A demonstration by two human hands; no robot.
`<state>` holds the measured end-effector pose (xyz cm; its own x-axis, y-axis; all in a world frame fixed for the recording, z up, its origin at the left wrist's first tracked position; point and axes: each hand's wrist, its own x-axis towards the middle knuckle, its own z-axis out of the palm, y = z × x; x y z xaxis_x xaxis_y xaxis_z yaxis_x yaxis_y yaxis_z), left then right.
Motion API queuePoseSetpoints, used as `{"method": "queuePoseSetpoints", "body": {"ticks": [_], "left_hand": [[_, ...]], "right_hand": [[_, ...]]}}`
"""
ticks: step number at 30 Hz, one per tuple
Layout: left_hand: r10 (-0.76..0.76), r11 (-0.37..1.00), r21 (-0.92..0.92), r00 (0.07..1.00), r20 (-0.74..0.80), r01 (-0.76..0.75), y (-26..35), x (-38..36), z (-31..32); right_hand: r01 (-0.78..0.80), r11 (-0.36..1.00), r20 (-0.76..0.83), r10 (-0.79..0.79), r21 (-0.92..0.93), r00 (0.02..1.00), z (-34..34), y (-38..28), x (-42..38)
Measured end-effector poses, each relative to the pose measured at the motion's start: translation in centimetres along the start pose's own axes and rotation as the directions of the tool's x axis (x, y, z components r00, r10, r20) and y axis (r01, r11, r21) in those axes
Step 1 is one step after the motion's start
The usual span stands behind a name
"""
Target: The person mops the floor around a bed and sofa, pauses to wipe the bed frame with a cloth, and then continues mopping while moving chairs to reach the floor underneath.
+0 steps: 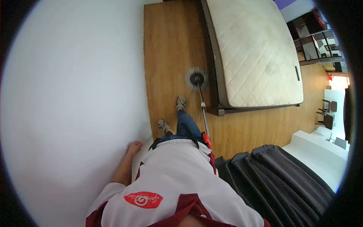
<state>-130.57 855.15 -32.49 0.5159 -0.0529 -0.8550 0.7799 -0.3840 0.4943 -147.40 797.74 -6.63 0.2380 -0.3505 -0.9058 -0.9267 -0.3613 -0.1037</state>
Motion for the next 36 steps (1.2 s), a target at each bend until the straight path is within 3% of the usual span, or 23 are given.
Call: {"method": "queuePoseSetpoints", "body": {"ticks": [1, 3, 5, 8, 11, 15, 16, 18, 19, 20, 22, 24, 25, 28, 30, 31, 32, 33, 35, 36], "left_hand": [[0.046, 0.982, 0.182, 0.996, 0.083, -0.061, -0.3, 1.7, -1.4], [-0.007, 0.962, 0.273, 0.995, 0.098, -0.021, 2.1, 3.9, -3.2], [-0.194, 0.978, 0.072, 0.981, -0.023, 0.196, 5.7, 4.8, -1.9], [-0.088, 0.982, 0.159, 0.992, -0.094, 0.102, 17.8, 5.3, -5.0], [0.097, 0.942, 0.332, 0.985, -0.145, -0.045, 23.6, 9.8, -6.5], [0.402, 0.819, 0.477, 0.912, -0.080, -0.319, 40.3, 15.2, -5.7], [0.464, 0.774, 0.506, 0.884, -0.046, -0.380, 44.8, 16.9, -4.8], [0.508, 0.665, 0.572, 0.852, 0.125, -0.480, 54.4, 19.6, -3.0], [0.519, 0.627, 0.568, 0.830, 0.206, -0.533, 58.9, 20.5, -1.6], [0.554, 0.554, 0.584, 0.786, 0.274, -0.593, 62.9, 21.3, -0.4], [0.606, 0.360, 0.640, 0.692, 0.393, -0.679, 70.2, 23.2, 2.2], [0.684, 0.209, 0.651, 0.585, 0.436, -0.729, 75.2, 25.8, 4.6], [0.735, 0.175, 0.621, 0.521, 0.434, -0.764, 76.5, 27.1, 5.8], [0.761, -0.110, 0.646, 0.354, 0.544, -0.755, 79.1, 33.4, 8.2], [0.503, -0.292, 0.577, 0.391, 0.771, -0.763, 78.4, 34.7, 10.1], [0.365, -0.365, 0.531, 0.407, 0.837, -0.765, 77.9, 35.3, 10.5], [0.215, -0.341, 0.491, 0.442, 0.871, -0.802, 76.9, 34.6, 11.9], [0.061, -0.320, 0.453, 0.459, 0.886, -0.832, 75.1, 34.0, 13.3], [-0.021, -0.286, 0.178, 0.192, 0.981, -0.942, 70.2, 30.8, 15.8], [-0.036, -0.171, 0.006, 0.013, 0.999, -0.985, 66.5, 29.4, 17.8]], "right_hand": [[-0.021, 1.000, -0.005, 0.021, -0.009, 1.000, -0.4, 0.0, -1.5], [-0.051, 0.998, -0.027, 0.050, -0.031, 0.998, -1.4, -0.7, -3.5], [-0.043, 0.998, -0.053, 0.040, -0.052, 0.998, -2.3, -1.9, -2.4], [-0.002, 0.996, -0.088, -0.006, -0.091, 0.996, -4.1, -8.2, 1.8], [0.125, 0.979, -0.118, -0.144, -0.159, 0.982, -5.9, -16.5, 9.7], [0.343, 0.894, -0.150, -0.396, -0.288, 0.906, -7.9, -32.8, 27.3], [0.324, 0.898, -0.241, -0.399, -0.297, 0.885, -8.3, -39.0, 30.9], [0.468, 0.852, -0.249, -0.519, -0.236, 0.818, -10.7, -52.6, 36.4], [0.610, 0.772, -0.282, -0.634, -0.179, 0.720, -11.8, -58.6, 38.2], [0.661, 0.747, -0.287, -0.650, -0.072, 0.703, -13.7, -65.2, 36.8], [0.675, 0.738, -0.295, -0.650, -0.021, 0.701, -15.7, -74.2, 38.3], [0.635, 0.768, -0.317, -0.623, -0.080, 0.715, -17.8, -78.4, 33.2], [0.617, 0.779, -0.338, -0.612, -0.107, 0.715, -17.9, -78.3, 31.8], [0.545, 0.832, -0.345, -0.544, -0.102, 0.765, -16.4, -73.8, 29.1], [0.683, 0.723, -0.437, -0.585, 0.103, 0.684, -12.7, -65.0, 27.1], [0.590, 0.769, -0.395, -0.477, 0.245, 0.785, -11.1, -62.5, 23.0], [0.554, 0.739, -0.389, -0.414, 0.385, 0.823, -10.9, -60.9, 17.1], [0.388, 0.794, -0.351, -0.236, 0.468, 0.906, -10.8, -59.2, 11.5], [0.033, 0.772, -0.233, 0.151, 0.635, 0.961, -10.5, -55.7, 0.2], [-0.083, 0.752, -0.187, 0.268, 0.654, 0.945, -12.7, -58.7, -6.0]]}}
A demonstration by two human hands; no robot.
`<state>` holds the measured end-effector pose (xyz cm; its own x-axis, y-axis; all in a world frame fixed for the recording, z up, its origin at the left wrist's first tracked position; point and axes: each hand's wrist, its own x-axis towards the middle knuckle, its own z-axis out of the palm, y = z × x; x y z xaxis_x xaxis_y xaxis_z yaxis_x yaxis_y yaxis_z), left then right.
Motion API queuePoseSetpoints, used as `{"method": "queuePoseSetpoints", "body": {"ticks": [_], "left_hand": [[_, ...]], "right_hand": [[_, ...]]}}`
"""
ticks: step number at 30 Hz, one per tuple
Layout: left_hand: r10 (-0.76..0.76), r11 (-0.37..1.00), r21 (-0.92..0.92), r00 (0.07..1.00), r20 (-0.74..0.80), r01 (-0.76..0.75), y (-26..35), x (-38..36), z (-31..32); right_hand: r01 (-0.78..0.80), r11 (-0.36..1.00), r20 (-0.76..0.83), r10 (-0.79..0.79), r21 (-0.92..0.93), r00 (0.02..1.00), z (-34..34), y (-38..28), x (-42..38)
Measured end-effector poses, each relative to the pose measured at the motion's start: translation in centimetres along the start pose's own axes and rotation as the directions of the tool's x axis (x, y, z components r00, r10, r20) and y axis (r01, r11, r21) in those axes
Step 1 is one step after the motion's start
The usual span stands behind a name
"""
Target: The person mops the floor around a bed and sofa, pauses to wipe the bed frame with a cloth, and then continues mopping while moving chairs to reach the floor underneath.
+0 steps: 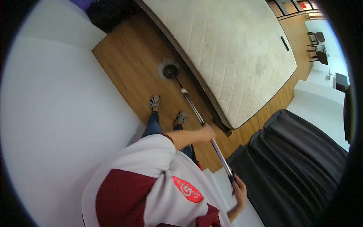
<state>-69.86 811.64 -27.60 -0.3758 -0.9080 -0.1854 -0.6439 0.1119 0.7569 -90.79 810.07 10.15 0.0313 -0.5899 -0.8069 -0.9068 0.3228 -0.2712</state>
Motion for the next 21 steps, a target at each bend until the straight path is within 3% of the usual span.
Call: {"method": "queuePoseSetpoints", "body": {"ticks": [1, 2, 3, 6, 9, 10, 11, 12, 13, 14, 15, 16, 17, 18, 19, 20, 21], "left_hand": [[0.091, 0.996, -0.009, 0.994, 0.055, -0.090, 4.1, 0.0, -1.8], [0.189, 0.971, -0.141, 0.981, -0.049, -0.195, 6.4, 1.4, 0.7], [0.217, 0.956, -0.208, 0.976, 0.022, -0.207, 8.6, 1.0, -1.2], [0.310, 0.920, -0.290, 0.942, 0.127, -0.264, 10.5, 0.3, -5.2], [0.286, 0.930, -0.271, 0.953, 0.105, -0.249, 6.2, -1.9, -8.3], [0.249, 0.944, -0.246, 0.963, 0.105, -0.217, 3.5, -3.4, -10.1], [0.156, 0.971, -0.198, 0.984, 0.092, -0.135, 0.0, -5.2, -11.8], [0.064, 0.987, -0.155, 0.995, 0.073, -0.052, -3.9, -7.5, -14.4], [-0.001, 0.998, -0.057, 1.000, -0.020, 0.000, -9.0, -8.7, -14.1], [-0.066, 0.998, -0.008, 0.980, -0.190, 0.066, -13.7, -11.3, -16.3], [-0.193, 0.974, 0.069, 0.950, -0.245, 0.215, -17.9, -13.5, -18.9], [-0.413, 0.894, 0.042, 0.855, -0.313, 0.446, -21.9, -15.8, -20.9], [-0.511, 0.847, 0.017, 0.825, -0.242, 0.531, -28.6, -17.1, -21.9], [-0.600, 0.736, 0.119, 0.724, -0.340, 0.666, -33.9, -19.2, -21.7], [-0.696, 0.628, 0.072, 0.601, -0.394, 0.774, -38.4, -21.2, -21.5], [-0.797, 0.509, 0.040, 0.489, -0.354, 0.860, -38.3, -23.1, -25.5], [-0.817, 0.446, 0.120, 0.458, -0.350, 0.887, -38.4, -25.0, -28.3]], "right_hand": [[-0.109, 0.990, -0.112, 0.098, -0.094, 0.989, -1.3, -2.3, -4.5], [-0.067, 0.974, -0.227, 0.016, -0.218, 0.974, -2.3, -2.1, -7.1], [-0.042, 0.939, -0.328, -0.078, -0.342, 0.941, -2.8, -2.2, -9.3], [0.122, 0.945, -0.295, -0.215, -0.303, 0.931, -2.8, -5.5, -12.2], [-0.088, 0.945, -0.277, -0.003, -0.316, 0.961, -0.4, -12.9, -12.0], [-0.053, 0.981, -0.310, -0.008, -0.188, 0.951, 1.8, -14.6, -10.3], [-0.055, 0.966, -0.253, -0.011, -0.253, 0.968, 3.3, -17.1, -8.8], [0.159, 0.936, -0.162, -0.218, -0.315, 0.962, 5.3, -18.6, -6.3], [0.184, 0.946, -0.125, -0.223, -0.265, 0.967, 7.4, -18.9, -2.8], [0.350, 0.859, -0.064, -0.400, -0.373, 0.914, 10.0, -21.5, 0.3], [0.253, 0.941, -0.038, -0.268, -0.226, 0.963, 13.2, -24.7, 3.2], [0.339, 0.919, 0.040, -0.338, -0.201, 0.940, 16.9, -29.0, 5.2], [0.508, 0.825, 0.113, -0.496, -0.247, 0.861, 20.5, -30.9, 8.1], [0.572, 0.793, 0.278, -0.513, -0.210, 0.812, 23.6, -33.7, 10.3], [0.565, 0.823, 0.406, -0.498, -0.056, 0.766, 26.6, -34.8, 12.9], [0.650, 0.751, 0.417, -0.558, -0.113, 0.718, 29.8, -36.3, 14.6], [0.727, 0.665, 0.434, -0.611, -0.172, 0.662, 31.9, -37.5, 15.7]]}}
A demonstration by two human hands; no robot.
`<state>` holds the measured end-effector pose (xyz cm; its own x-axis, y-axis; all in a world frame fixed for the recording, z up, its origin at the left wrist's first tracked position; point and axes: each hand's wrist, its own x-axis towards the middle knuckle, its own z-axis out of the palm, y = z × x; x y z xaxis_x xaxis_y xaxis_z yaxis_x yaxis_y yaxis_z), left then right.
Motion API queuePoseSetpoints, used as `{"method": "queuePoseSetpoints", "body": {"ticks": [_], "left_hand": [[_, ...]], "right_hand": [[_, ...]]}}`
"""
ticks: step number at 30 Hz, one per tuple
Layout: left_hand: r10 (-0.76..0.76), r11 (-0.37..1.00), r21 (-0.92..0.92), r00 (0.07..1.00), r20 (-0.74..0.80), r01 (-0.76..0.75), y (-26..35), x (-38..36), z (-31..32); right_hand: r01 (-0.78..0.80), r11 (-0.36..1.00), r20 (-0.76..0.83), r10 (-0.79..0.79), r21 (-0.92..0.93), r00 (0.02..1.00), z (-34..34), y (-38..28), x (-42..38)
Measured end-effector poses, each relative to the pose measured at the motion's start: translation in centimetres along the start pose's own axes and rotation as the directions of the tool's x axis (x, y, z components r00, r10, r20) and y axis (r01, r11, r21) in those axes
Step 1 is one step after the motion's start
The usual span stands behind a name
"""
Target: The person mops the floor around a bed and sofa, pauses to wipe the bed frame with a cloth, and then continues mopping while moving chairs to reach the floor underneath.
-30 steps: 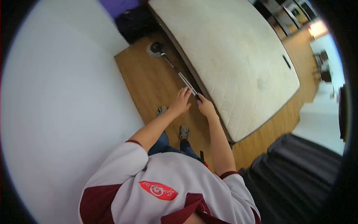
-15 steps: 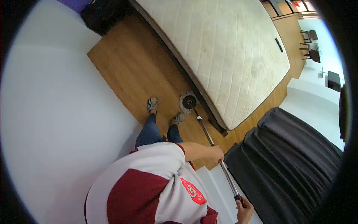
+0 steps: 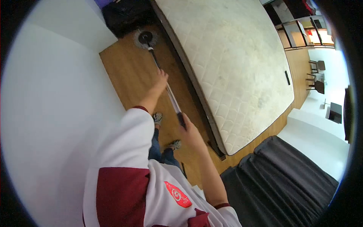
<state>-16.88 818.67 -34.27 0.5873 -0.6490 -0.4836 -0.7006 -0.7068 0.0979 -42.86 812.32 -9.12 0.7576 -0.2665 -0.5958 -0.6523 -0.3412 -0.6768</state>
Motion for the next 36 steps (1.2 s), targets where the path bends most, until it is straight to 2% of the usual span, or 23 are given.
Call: {"method": "queuePoseSetpoints", "body": {"ticks": [3, 4, 5, 7, 8, 9, 10, 11, 14, 15, 16, 18, 19, 20, 22, 23, 25, 26, 27, 28, 31, 32, 36], "left_hand": [[0.043, 0.988, 0.148, 0.999, 0.023, -0.046, -0.7, -2.2, 0.1], [0.088, 0.982, 0.166, 0.996, 0.031, -0.092, -0.4, -3.4, 0.9], [0.163, 0.978, 0.100, 0.970, 0.178, -0.183, 2.4, -6.1, 0.5], [0.394, 0.902, -0.196, 0.919, 0.010, -0.384, 9.3, -10.7, 11.9], [0.534, 0.837, -0.242, 0.828, 0.169, -0.490, 14.0, -15.0, 9.2], [0.651, 0.758, -0.107, 0.757, 0.055, -0.643, 21.8, -17.9, 15.7], [0.649, 0.760, -0.341, 0.678, 0.345, -0.554, 25.4, -22.4, 9.4], [0.792, 0.498, -0.627, 0.609, 0.048, -0.599, 27.8, -26.2, 7.8], [0.930, 0.346, -0.612, 0.345, 0.125, -0.711, 35.4, -31.8, 3.5], [0.947, 0.309, -0.616, 0.294, 0.129, -0.724, 35.3, -32.4, 1.2], [0.942, 0.318, -0.628, 0.313, 0.123, -0.710, 34.4, -32.4, 0.2], [0.925, 0.341, -0.652, 0.366, 0.104, -0.677, 31.4, -31.1, -1.0], [0.893, 0.416, -0.593, 0.432, 0.124, -0.690, 29.8, -29.9, -0.4], [0.845, 0.466, -0.623, 0.525, 0.103, -0.628, 27.7, -28.2, 0.5], [0.703, 0.593, -0.553, 0.711, 0.003, -0.584, 21.3, -25.1, -1.2], [0.659, 0.615, -0.604, 0.751, 0.042, -0.506, 18.7, -22.6, -0.2], [0.426, 0.788, -0.428, 0.894, -0.139, -0.442, 12.7, -18.2, 2.1], [0.392, 0.841, -0.374, 0.917, -0.079, -0.392, 9.2, -14.9, 3.8], [0.235, 0.872, -0.383, 0.948, -0.216, -0.304, 4.8, -14.4, 4.2], [-0.009, 0.942, -0.324, 0.962, -0.271, -0.082, 2.6, -13.9, 5.4], [-0.241, 0.923, -0.375, 0.885, -0.397, 0.083, -2.9, -11.0, 8.7], [-0.326, 0.894, -0.432, 0.832, -0.449, 0.117, -3.6, -10.6, 9.7], [-0.307, 0.924, -0.304, 0.924, -0.227, 0.233, -1.2, -18.5, 4.0]], "right_hand": [[-0.157, 0.987, 0.065, 0.160, -0.046, 0.985, 1.3, -1.4, -0.2], [-0.134, 0.988, 0.058, 0.130, 0.073, 0.990, 2.1, 0.7, -2.3], [-0.091, 0.979, 0.039, 0.086, 0.185, 0.996, 2.0, 3.2, -5.5], [-0.273, 0.884, 0.039, 0.280, 0.380, 0.959, 0.5, 8.0, -14.9], [-0.337, 0.899, -0.038, 0.361, 0.282, 0.932, -0.9, 9.3, -20.4], [-0.447, 0.860, -0.076, 0.477, 0.247, 0.875, -2.9, 10.5, -26.7], [-0.589, 0.772, -0.120, 0.625, 0.238, 0.771, -5.7, 7.5, -30.8], [-0.710, 0.658, -0.159, 0.752, 0.251, 0.640, -8.5, 4.3, -34.9], [-0.739, 0.631, -0.340, 0.767, 0.237, 0.545, -12.9, -1.5, -41.4], [-0.667, 0.721, -0.371, 0.681, 0.188, 0.632, -13.3, -4.0, -41.2], [-0.583, 0.801, -0.394, 0.583, 0.133, 0.711, -13.3, -5.1, -40.8], [-0.603, 0.781, -0.308, 0.620, 0.161, 0.722, -13.3, -5.2, -39.2], [-0.614, 0.772, -0.256, 0.635, 0.168, 0.729, -13.4, -5.3, -37.8], [-0.641, 0.768, -0.363, 0.600, 0.011, 0.713, -12.9, -4.7, -35.0], [-0.472, 0.865, -0.311, 0.408, -0.170, 0.859, -12.3, -1.8, -31.0], [-0.404, 0.900, -0.301, 0.344, -0.163, 0.889, -11.5, -1.8, -28.0], [-0.324, 0.921, -0.206, 0.282, -0.214, 0.937, -8.9, -5.5, -20.2], [-0.117, 0.945, -0.184, 0.062, -0.304, 0.981, -6.9, -4.8, -17.0], [-0.147, 0.957, -0.092, 0.128, -0.251, 0.988, -4.7, -4.7, -13.4], [-0.019, 0.909, 0.005, 0.024, -0.416, 1.000, -2.1, -4.2, -9.5], [0.200, 0.902, 0.081, -0.183, -0.383, 0.980, 4.8, -1.2, 1.3], [0.187, 0.899, 0.076, -0.171, -0.396, 0.982, 6.3, -2.1, 2.9], [0.056, 0.900, 0.066, -0.030, -0.432, 0.997, 9.2, -0.9, 1.1]]}}
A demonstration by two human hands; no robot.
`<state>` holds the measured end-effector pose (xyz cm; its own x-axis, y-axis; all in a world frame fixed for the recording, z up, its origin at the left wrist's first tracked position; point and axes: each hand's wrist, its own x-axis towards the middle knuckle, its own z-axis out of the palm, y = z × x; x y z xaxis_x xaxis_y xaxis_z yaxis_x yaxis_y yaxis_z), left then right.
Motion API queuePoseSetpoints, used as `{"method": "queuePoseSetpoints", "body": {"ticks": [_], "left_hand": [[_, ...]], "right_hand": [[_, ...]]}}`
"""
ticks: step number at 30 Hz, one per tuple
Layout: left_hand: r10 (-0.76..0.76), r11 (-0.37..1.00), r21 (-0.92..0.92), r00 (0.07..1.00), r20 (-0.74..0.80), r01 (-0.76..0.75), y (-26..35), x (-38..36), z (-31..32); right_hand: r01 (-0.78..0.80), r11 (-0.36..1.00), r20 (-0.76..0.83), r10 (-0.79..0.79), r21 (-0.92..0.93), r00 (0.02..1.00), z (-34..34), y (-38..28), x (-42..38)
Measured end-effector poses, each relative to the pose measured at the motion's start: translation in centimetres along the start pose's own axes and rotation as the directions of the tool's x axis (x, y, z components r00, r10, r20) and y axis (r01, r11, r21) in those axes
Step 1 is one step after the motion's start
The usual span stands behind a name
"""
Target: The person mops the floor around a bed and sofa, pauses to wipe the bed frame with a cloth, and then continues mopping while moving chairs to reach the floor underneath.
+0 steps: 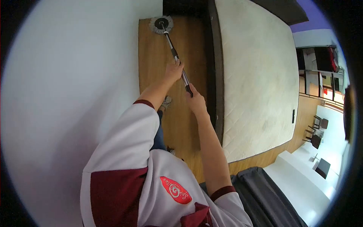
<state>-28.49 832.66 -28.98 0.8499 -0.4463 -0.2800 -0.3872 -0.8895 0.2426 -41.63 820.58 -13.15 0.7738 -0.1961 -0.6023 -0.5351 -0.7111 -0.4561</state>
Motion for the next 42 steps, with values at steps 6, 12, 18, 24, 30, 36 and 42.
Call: {"method": "queuePoseSetpoints", "body": {"ticks": [6, 12, 18, 24, 30, 36, 42], "left_hand": [[0.223, 0.962, 0.108, 0.951, 0.213, -0.249, 11.6, -20.3, 12.9], [0.846, 0.469, -0.493, 0.214, 0.488, -0.732, 34.6, -49.8, 28.4], [0.905, 0.127, -0.906, -0.326, 0.273, -0.405, 47.2, -64.6, 23.1], [0.906, 0.280, -0.721, -0.075, 0.417, -0.634, 36.7, -57.5, 16.1], [0.190, 0.854, -0.498, 0.981, 0.024, -0.153, 15.3, -43.4, 15.8], [-0.438, 0.807, -0.445, 0.899, -0.010, 0.388, 6.9, -49.3, 7.8], [-0.385, 0.697, -0.637, 0.922, 0.053, 0.328, 11.6, -68.7, 16.4]], "right_hand": [[0.080, 0.984, -0.056, -0.072, 0.159, 0.996, 10.4, 20.2, -20.3], [-0.040, 0.962, -0.040, 0.052, 0.270, 0.998, 13.3, 39.5, -59.1], [-0.475, 0.699, 0.137, 0.483, 0.534, 0.865, 6.8, 38.9, -78.5], [-0.597, 0.595, 0.253, 0.562, 0.538, 0.787, 6.8, 27.2, -69.8], [-0.022, 0.944, 0.022, 0.015, 0.329, 1.000, 16.1, 29.3, -43.6], [0.367, 0.930, 0.025, -0.366, -0.020, 0.930, 15.2, 13.5, -9.3], [0.266, 0.958, 0.129, -0.253, -0.102, 0.959, 12.9, 4.0, 1.2]]}}
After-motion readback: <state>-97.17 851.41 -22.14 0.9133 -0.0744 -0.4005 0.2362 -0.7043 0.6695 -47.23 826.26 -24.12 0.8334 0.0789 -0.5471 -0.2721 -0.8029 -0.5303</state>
